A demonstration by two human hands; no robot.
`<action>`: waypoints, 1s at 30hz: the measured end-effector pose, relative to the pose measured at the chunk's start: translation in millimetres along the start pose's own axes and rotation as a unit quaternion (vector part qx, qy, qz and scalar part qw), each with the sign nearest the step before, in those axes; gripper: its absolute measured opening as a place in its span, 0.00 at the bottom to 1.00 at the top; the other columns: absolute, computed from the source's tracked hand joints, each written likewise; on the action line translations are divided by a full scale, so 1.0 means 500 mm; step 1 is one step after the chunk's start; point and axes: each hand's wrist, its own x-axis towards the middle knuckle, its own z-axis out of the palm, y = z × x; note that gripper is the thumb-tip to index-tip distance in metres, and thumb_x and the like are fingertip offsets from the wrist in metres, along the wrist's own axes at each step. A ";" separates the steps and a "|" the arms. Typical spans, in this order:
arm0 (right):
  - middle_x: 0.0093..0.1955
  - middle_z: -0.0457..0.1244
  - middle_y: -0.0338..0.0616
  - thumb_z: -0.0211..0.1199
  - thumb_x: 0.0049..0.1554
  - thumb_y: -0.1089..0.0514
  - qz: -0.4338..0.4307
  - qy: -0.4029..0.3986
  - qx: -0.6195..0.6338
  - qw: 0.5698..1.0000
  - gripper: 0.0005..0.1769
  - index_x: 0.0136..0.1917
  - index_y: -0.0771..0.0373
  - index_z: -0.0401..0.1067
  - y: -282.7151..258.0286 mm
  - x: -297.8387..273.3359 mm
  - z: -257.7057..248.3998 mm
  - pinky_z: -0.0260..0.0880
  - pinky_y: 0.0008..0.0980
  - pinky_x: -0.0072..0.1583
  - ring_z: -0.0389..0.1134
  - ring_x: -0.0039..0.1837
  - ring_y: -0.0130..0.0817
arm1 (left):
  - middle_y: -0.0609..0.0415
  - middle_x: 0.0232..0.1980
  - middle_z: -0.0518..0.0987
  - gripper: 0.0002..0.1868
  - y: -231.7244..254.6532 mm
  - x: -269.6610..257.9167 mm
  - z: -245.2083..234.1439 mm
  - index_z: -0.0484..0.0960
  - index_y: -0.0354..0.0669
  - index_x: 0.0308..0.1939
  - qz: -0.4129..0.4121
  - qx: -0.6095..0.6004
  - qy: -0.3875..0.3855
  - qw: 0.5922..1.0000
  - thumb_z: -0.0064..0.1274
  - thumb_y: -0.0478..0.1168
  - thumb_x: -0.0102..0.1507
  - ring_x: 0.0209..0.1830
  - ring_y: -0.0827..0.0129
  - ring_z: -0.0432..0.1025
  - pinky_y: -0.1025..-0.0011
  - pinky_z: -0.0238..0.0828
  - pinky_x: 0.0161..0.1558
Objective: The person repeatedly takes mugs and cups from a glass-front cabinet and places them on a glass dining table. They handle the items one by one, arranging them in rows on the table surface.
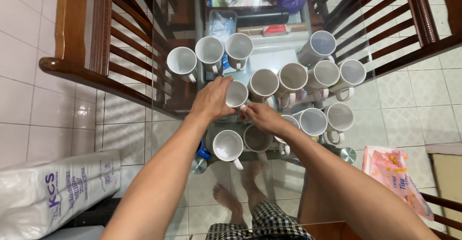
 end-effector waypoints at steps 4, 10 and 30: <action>0.43 0.71 0.44 0.53 0.65 0.46 -0.060 -0.003 0.016 0.998 0.20 0.48 0.62 0.79 -0.027 -0.019 -0.013 0.69 0.34 0.53 0.71 0.48 0.32 | 0.49 0.56 0.73 0.46 0.035 -0.007 -0.066 0.72 0.46 0.63 0.004 0.010 -0.007 1.000 0.73 0.42 0.41 0.61 0.51 0.69 0.55 0.71 0.56; 0.47 0.71 0.37 0.53 0.65 0.46 -0.065 -0.031 0.165 0.984 0.20 0.52 0.63 0.76 -0.083 -0.097 -0.085 0.70 0.31 0.52 0.69 0.51 0.26 | 0.47 0.56 0.72 0.44 0.122 -0.003 -0.175 0.73 0.45 0.62 0.042 -0.058 0.020 0.997 0.72 0.42 0.41 0.61 0.51 0.68 0.56 0.70 0.56; 0.49 0.67 0.42 0.52 0.69 0.48 0.020 0.276 0.250 0.928 0.20 0.54 0.68 0.74 0.313 -0.407 -0.408 0.68 0.34 0.61 0.68 0.55 0.30 | 0.44 0.67 0.73 0.31 0.380 0.172 0.145 0.76 0.42 0.62 0.298 -0.068 -0.105 0.946 0.62 0.52 0.60 0.65 0.50 0.68 0.55 0.66 0.63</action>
